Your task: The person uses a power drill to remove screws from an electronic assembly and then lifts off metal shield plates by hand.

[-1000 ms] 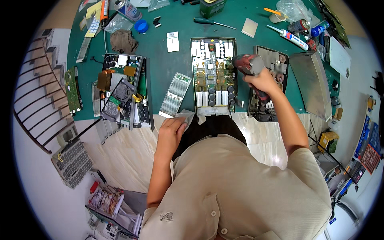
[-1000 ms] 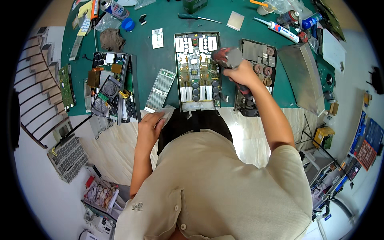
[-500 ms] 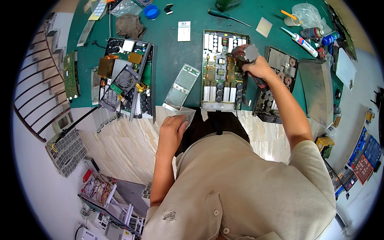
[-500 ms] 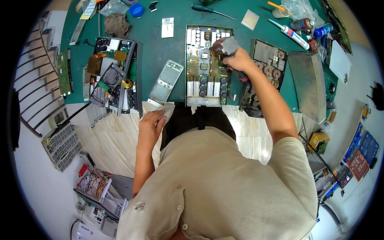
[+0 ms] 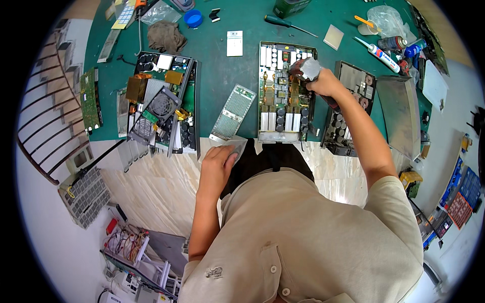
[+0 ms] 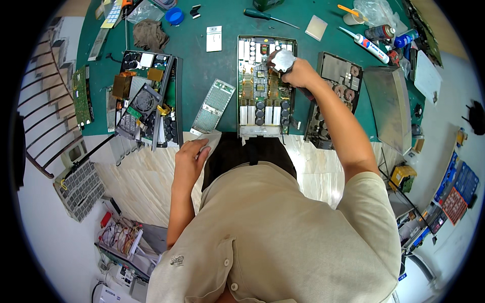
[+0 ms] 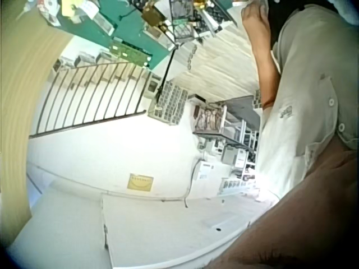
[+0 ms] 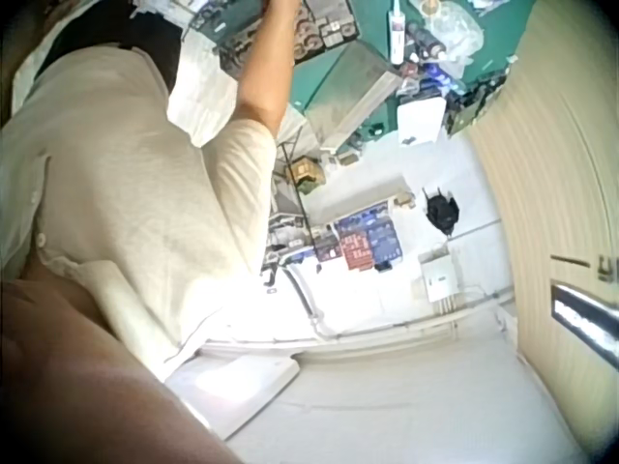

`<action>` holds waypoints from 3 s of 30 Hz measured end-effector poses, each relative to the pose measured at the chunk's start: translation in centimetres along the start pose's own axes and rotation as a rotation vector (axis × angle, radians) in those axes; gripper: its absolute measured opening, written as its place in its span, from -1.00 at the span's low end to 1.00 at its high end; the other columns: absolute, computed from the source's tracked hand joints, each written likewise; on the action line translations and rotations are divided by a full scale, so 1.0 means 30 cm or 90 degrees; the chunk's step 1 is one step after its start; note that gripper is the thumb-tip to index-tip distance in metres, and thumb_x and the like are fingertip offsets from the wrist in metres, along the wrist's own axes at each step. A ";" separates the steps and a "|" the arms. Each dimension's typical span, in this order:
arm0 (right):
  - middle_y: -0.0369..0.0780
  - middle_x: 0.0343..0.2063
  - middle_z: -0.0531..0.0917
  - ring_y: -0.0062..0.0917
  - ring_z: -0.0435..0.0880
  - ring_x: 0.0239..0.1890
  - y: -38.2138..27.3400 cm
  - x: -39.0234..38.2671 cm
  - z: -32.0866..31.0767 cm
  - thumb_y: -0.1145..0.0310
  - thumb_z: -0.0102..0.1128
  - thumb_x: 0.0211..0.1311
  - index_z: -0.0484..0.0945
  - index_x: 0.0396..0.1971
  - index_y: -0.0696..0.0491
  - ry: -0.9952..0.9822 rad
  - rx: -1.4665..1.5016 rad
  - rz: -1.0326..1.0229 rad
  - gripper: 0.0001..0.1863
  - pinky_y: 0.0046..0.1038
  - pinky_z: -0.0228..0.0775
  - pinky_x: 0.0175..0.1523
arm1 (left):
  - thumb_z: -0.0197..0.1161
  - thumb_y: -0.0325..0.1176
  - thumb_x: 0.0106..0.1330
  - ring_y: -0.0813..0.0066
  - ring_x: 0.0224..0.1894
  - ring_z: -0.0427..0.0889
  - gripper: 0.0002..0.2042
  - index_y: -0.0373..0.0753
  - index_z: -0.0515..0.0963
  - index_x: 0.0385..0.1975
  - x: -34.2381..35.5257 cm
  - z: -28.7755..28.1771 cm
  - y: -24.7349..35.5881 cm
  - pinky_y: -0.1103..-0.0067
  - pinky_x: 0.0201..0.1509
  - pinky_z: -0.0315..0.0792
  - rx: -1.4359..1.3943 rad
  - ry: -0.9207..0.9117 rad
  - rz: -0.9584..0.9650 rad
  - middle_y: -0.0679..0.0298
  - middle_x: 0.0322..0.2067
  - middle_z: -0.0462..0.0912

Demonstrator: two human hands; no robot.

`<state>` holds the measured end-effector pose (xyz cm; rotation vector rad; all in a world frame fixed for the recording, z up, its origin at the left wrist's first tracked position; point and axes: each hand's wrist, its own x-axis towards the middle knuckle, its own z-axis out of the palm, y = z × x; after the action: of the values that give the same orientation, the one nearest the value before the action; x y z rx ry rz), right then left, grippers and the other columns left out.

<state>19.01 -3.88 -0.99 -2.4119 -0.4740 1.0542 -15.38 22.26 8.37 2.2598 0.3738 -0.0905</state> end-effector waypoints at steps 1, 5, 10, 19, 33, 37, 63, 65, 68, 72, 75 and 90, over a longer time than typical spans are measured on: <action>0.05 -0.34 0.76 -0.15 0.78 -0.32 -0.007 0.012 -0.002 0.31 0.44 -0.08 0.66 -0.19 0.25 0.013 -0.063 -0.051 -0.57 -0.21 0.61 -0.19 | 0.44 -0.51 0.25 0.08 -0.25 0.68 -0.77 -0.35 0.71 -0.10 0.005 -0.002 -0.003 0.36 -0.18 0.58 0.003 -0.005 0.004 0.04 -0.21 0.76; 0.12 -0.16 0.75 0.04 0.72 -0.07 0.023 0.097 0.002 0.25 0.41 -0.08 0.70 -0.20 0.24 0.021 -0.250 -0.057 -0.55 -0.12 0.62 0.01 | 0.44 -0.50 0.25 0.07 -0.27 0.67 -0.78 -0.35 0.70 -0.11 0.029 -0.004 -0.011 0.35 -0.18 0.57 -0.006 -0.001 0.029 0.04 -0.21 0.76; 0.10 -0.13 0.75 -0.02 0.75 -0.06 -0.022 0.063 0.039 0.24 0.41 -0.08 0.70 -0.15 0.25 0.033 -0.200 -0.014 -0.51 -0.19 0.63 0.04 | 0.44 -0.50 0.24 0.05 -0.26 0.67 -0.78 -0.35 0.70 -0.13 0.065 -0.002 -0.007 0.34 -0.18 0.56 -0.023 -0.004 0.043 0.04 -0.22 0.76; 0.01 -0.40 0.78 -0.19 0.81 -0.28 -0.106 0.030 0.008 0.18 0.46 -0.08 0.70 -0.40 0.27 0.024 -0.077 0.122 -0.59 -0.25 0.65 -0.11 | 0.44 -0.50 0.24 0.05 -0.26 0.67 -0.78 -0.33 0.70 -0.13 0.086 -0.030 0.028 0.34 -0.19 0.56 -0.015 -0.003 0.093 0.05 -0.22 0.76; -0.07 -0.57 0.74 -0.27 0.78 -0.49 -0.111 0.009 0.039 0.31 0.38 -0.07 0.68 -0.53 0.25 0.063 0.008 0.119 -0.73 -0.29 0.64 -0.25 | 0.43 -0.49 0.25 0.00 -0.23 0.69 -0.79 -0.34 0.70 -0.12 0.056 -0.058 0.006 0.32 -0.19 0.57 0.002 0.029 0.112 0.00 -0.22 0.76; -0.09 -0.60 0.73 -0.33 0.77 -0.54 -0.079 0.011 0.056 0.32 0.41 -0.06 0.66 -0.53 0.26 0.081 0.018 0.111 -0.74 -0.31 0.62 -0.32 | 0.43 -0.49 0.26 -0.01 -0.23 0.69 -0.79 -0.34 0.70 -0.12 0.053 -0.069 0.013 0.31 -0.18 0.57 -0.009 0.031 0.109 0.00 -0.22 0.76; -0.14 -0.45 0.74 -0.45 0.72 -0.56 -0.133 -0.171 0.036 0.44 0.45 -0.05 0.62 -0.14 0.26 0.154 0.268 0.069 -0.58 -0.33 0.57 -0.40 | 0.40 -0.49 0.27 -0.09 -0.17 0.67 -0.77 -0.38 0.67 -0.10 0.064 -0.096 0.014 0.25 -0.08 0.55 -0.020 0.011 0.107 -0.05 -0.22 0.73; -0.18 -0.44 0.70 -0.52 0.65 -0.57 -0.175 -0.276 0.018 0.53 0.38 -0.02 0.58 -0.04 0.22 0.111 0.345 0.045 -0.55 -0.40 0.51 -0.44 | 0.38 -0.50 0.28 -0.12 -0.14 0.65 -0.76 -0.39 0.65 -0.07 0.081 -0.094 0.028 0.23 -0.04 0.54 -0.038 -0.010 0.087 -0.07 -0.20 0.72; -0.24 -0.40 0.68 -0.57 0.60 -0.57 -0.274 -0.489 -0.009 0.56 0.34 -0.02 0.56 0.00 0.16 0.053 0.490 -0.005 -0.52 -0.47 0.46 -0.46 | 0.39 -0.47 0.28 -0.08 -0.18 0.66 -0.72 -0.37 0.64 -0.03 0.128 -0.077 0.032 0.25 -0.08 0.54 -0.049 -0.014 0.101 -0.05 -0.22 0.72; -0.18 -0.31 0.70 -0.53 0.64 -0.45 -0.320 -0.698 -0.031 0.60 0.28 -0.02 0.58 -0.03 0.19 -0.076 0.521 -0.020 -0.56 -0.46 0.51 -0.35 | 0.42 -0.42 0.29 0.01 -0.26 0.67 -0.70 -0.33 0.64 0.00 0.200 -0.038 0.042 0.30 -0.17 0.56 -0.038 -0.019 0.160 0.01 -0.28 0.72; -0.22 -0.31 0.71 -0.58 0.64 -0.44 -0.318 -0.776 -0.016 0.60 0.32 0.00 0.61 -0.09 0.18 -0.095 0.537 -0.035 -0.63 -0.47 0.51 -0.35 | 0.43 -0.40 0.29 0.01 -0.24 0.67 -0.69 -0.33 0.64 0.00 0.251 -0.041 0.104 0.30 -0.14 0.56 -0.044 -0.050 0.200 0.01 -0.28 0.72; -0.23 -0.35 0.68 -0.56 0.62 -0.49 -0.124 -0.769 -0.059 0.61 0.31 0.01 0.58 -0.06 0.17 0.069 0.566 0.028 -0.60 -0.48 0.49 -0.39 | 0.43 -0.46 0.27 0.01 -0.25 0.68 -0.83 -0.36 0.71 -0.19 0.253 0.023 0.154 0.30 -0.11 0.56 -0.016 -0.077 0.245 0.04 -0.31 0.75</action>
<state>4.94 -12.35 15.74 -1.6671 0.0932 0.8817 -6.74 20.69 9.86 2.2471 -0.1257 -0.0205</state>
